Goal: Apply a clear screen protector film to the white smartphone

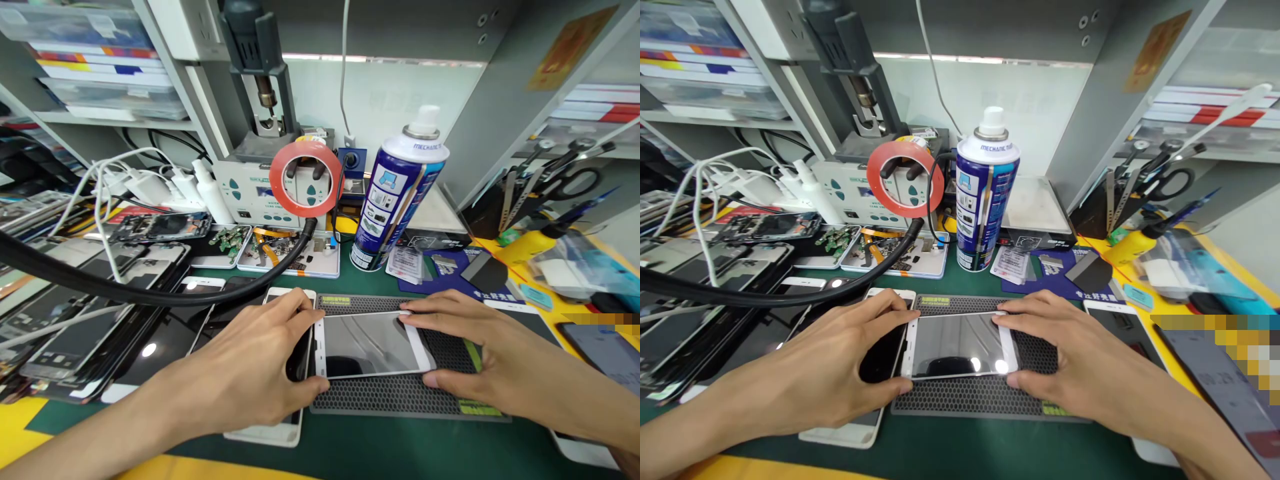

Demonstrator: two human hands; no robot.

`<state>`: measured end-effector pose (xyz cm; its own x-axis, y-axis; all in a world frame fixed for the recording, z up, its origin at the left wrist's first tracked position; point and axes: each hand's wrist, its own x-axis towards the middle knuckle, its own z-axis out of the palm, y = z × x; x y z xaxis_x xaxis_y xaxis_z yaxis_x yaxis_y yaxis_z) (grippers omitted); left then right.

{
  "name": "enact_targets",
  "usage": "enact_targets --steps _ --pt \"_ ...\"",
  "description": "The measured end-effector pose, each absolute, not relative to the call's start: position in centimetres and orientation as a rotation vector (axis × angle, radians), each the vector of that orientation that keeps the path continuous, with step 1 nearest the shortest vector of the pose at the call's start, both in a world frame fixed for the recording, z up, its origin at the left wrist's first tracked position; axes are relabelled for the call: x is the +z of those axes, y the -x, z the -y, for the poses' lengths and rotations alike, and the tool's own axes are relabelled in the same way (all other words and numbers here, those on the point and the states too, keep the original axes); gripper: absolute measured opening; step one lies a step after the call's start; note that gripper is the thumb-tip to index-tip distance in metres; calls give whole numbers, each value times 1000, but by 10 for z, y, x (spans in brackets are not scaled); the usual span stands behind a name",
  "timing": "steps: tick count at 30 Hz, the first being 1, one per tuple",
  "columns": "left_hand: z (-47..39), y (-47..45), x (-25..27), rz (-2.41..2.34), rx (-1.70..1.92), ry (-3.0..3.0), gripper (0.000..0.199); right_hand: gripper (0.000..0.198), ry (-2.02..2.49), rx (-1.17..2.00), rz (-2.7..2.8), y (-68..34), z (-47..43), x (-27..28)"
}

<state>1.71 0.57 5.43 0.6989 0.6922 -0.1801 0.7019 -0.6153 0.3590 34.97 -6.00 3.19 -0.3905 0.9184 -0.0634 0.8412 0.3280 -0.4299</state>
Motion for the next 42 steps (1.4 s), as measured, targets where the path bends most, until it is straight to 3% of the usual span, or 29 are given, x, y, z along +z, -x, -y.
enact_targets --steps 13,42 --pt "-6 -16 52 -1064 -41 -2533 62 67 1632 606 2390 -352 58 29" --pt "-7 -14 52 -1075 32 -2556 57 64 1588 598 2371 -350 58 30"
